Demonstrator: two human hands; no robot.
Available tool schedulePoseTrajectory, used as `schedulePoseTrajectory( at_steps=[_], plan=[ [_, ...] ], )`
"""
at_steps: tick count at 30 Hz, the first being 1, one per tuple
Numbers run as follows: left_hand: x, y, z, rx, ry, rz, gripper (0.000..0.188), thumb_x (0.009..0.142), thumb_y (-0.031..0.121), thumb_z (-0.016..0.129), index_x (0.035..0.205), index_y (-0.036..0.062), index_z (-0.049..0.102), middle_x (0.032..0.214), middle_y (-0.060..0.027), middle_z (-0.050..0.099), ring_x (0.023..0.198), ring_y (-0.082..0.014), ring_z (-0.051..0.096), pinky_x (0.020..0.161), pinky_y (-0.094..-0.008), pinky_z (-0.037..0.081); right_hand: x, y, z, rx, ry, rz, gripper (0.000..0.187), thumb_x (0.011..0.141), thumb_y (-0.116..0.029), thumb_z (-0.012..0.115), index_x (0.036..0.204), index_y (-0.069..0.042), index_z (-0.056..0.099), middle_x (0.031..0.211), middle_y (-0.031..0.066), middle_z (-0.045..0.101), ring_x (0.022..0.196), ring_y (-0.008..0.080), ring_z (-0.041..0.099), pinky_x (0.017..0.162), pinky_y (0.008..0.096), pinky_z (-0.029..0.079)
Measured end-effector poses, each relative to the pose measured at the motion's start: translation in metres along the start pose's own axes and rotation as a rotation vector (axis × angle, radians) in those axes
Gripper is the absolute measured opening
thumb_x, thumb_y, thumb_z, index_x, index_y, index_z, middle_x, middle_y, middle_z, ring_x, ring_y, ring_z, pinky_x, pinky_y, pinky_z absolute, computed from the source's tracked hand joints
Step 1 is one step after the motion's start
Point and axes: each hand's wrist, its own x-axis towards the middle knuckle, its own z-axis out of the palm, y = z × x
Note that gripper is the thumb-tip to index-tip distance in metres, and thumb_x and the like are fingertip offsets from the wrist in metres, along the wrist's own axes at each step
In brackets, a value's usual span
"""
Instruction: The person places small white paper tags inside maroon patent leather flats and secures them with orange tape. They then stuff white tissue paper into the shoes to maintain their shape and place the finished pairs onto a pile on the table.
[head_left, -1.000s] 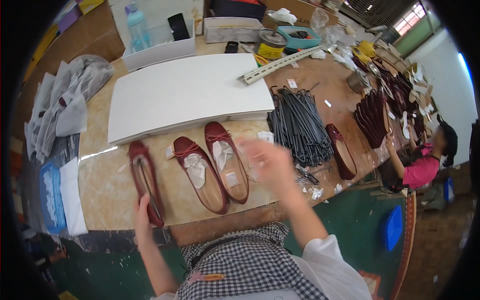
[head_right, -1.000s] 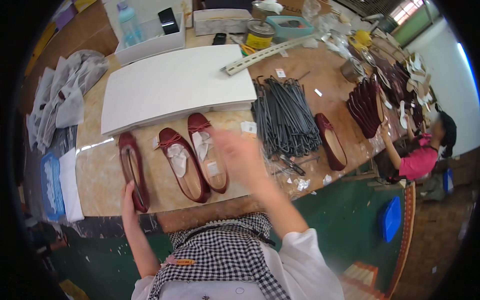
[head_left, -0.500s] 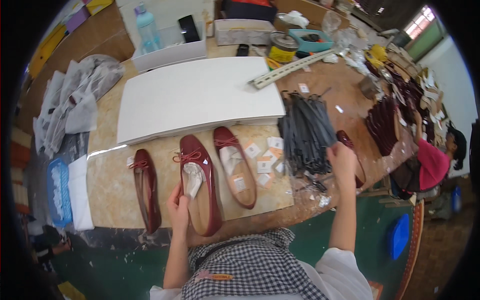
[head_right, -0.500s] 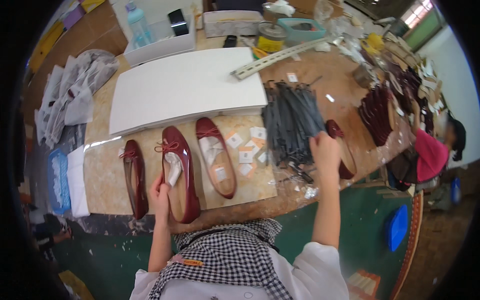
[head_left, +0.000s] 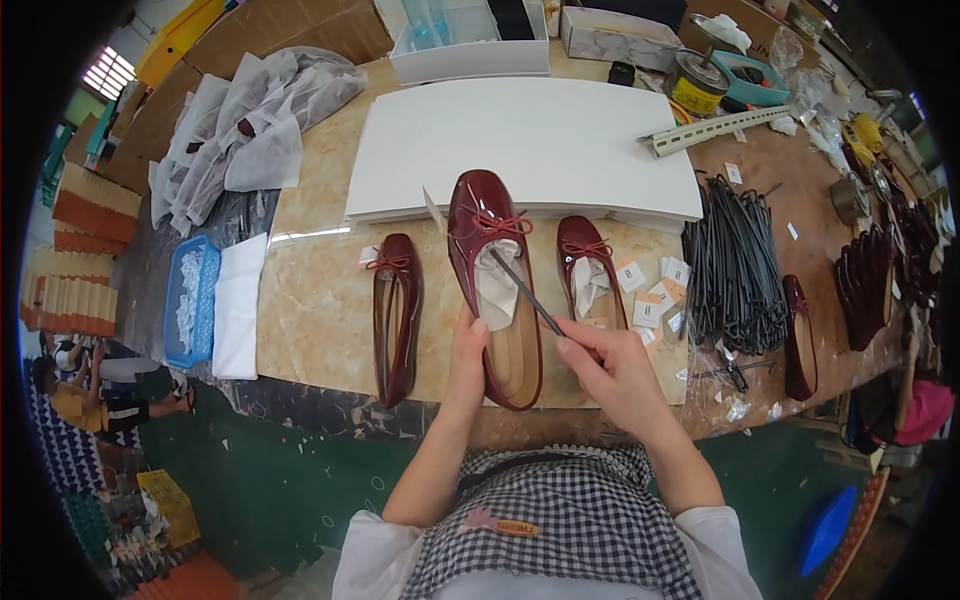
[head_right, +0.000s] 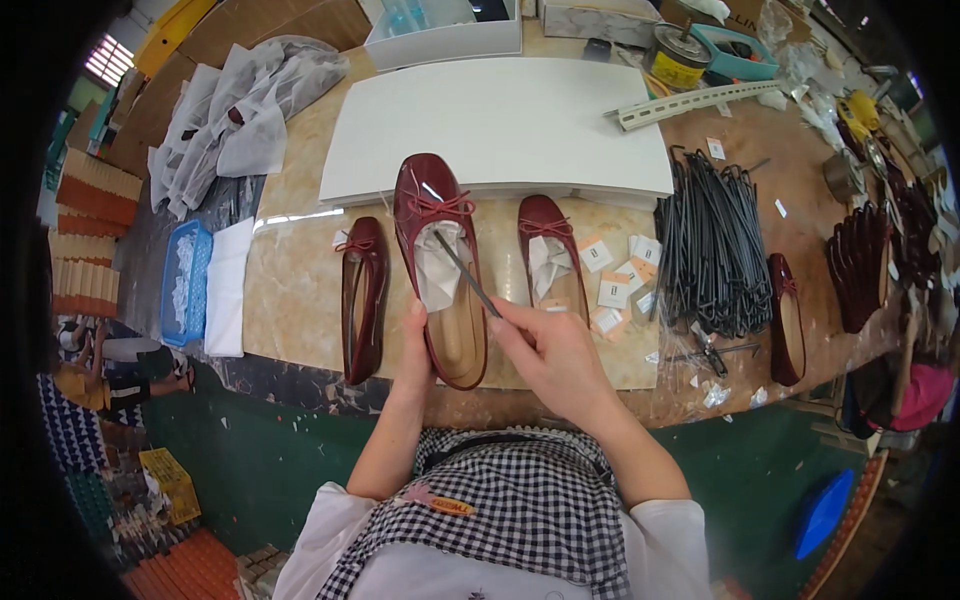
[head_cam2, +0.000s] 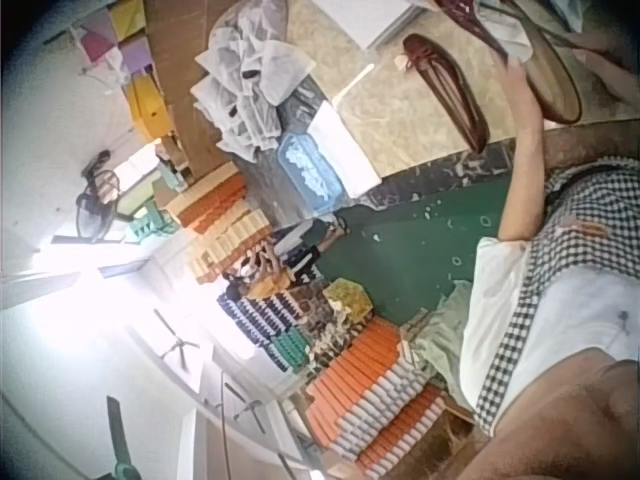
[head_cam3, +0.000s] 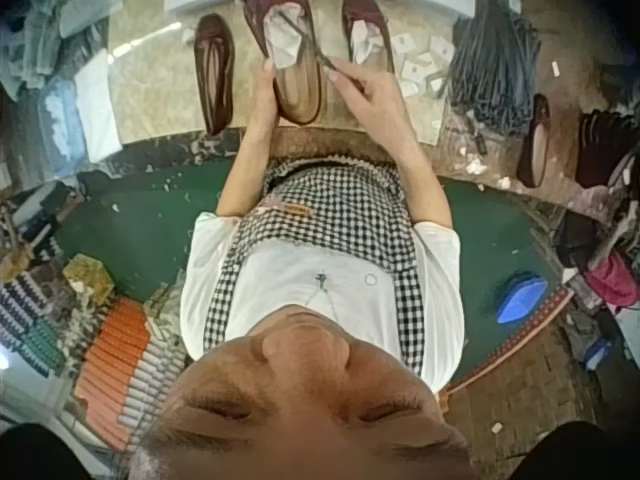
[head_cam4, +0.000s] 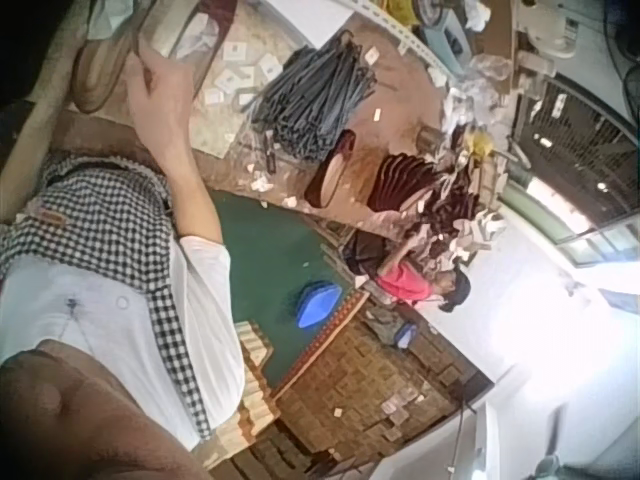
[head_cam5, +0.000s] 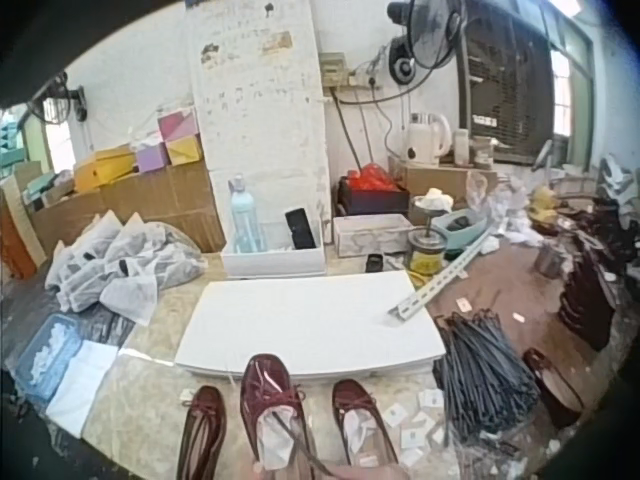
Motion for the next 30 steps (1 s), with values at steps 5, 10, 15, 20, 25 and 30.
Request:
schedulePoseTrajectory(
  at_steps=[5,10,15,20,25,30],
  plan=[
    [-0.009,-0.002,0.006,0.092,-0.029,0.057,0.078,0.093,0.057,0.044,0.143,-0.0013,0.032,0.137,-0.0151,0.047,0.125,-0.0229,0.047,0.106,-0.0349,0.035,0.005,-0.003,0.014,-0.155,0.162,-0.165,0.028,0.091,-0.013,0.06,0.114,0.002,0.065,0.052,0.0121,0.049,0.042,0.0153,0.047,0.044,0.0317,0.035],
    [-0.022,-0.021,0.018,0.044,0.045,0.119,0.081,0.095,0.064,0.031,0.143,-0.0003,0.034,0.139,-0.0136,0.047,0.128,-0.0241,0.045,0.107,-0.0359,0.034,0.02,-0.001,0.038,-0.419,0.359,-0.449,0.028,0.09,-0.014,0.06,0.114,-0.001,0.065,0.054,0.0137,0.056,0.043,0.0264,0.056,0.044,0.0373,0.041],
    [-0.025,-0.036,0.027,0.211,0.19,0.055,0.084,0.096,0.067,0.013,0.145,0.0022,0.036,0.143,-0.0113,0.044,0.133,-0.025,0.04,0.112,-0.0355,0.028,0.021,0.034,0.065,-0.508,0.369,-0.443,0.031,0.089,-0.018,0.058,0.115,-0.002,0.064,0.052,0.0125,0.057,0.045,0.029,0.057,0.046,0.0411,0.045],
    [-0.026,-0.057,-0.006,0.008,0.226,-0.056,0.071,0.098,0.058,0.026,0.14,0.0019,0.041,0.138,-0.0115,0.048,0.128,-0.023,0.045,0.107,-0.035,0.035,0.02,0.023,0.053,-0.486,0.138,-0.317,0.033,0.09,-0.019,0.059,0.118,-0.001,0.061,0.062,0.0168,0.062,0.055,0.0349,0.062,0.054,0.0429,0.049],
    [-0.024,0.012,-0.038,0.726,0.273,0.285,0.047,0.091,0.013,0.061,0.134,0.0003,0.049,0.125,-0.0109,0.056,0.11,-0.0185,0.054,0.098,-0.033,0.041,0.009,0.064,-0.066,-0.432,0.341,-0.22,0.028,0.094,-0.025,0.055,0.111,-0.005,0.063,0.093,0.019,0.068,0.08,0.0366,0.066,0.073,0.0404,0.053],
    [0.0,0.034,0.07,0.964,0.012,0.003,0.052,0.086,0.014,0.064,0.135,0.0022,0.05,0.079,-0.0102,0.067,0.068,-0.0172,0.064,0.067,-0.0293,0.051,0.016,0.143,-0.2,-1.222,0.767,0.32,0.029,0.09,-0.032,0.061,0.095,-0.004,0.065,0.075,0.017,0.068,0.073,0.0379,0.067,0.066,0.0461,0.053]
  ],
)
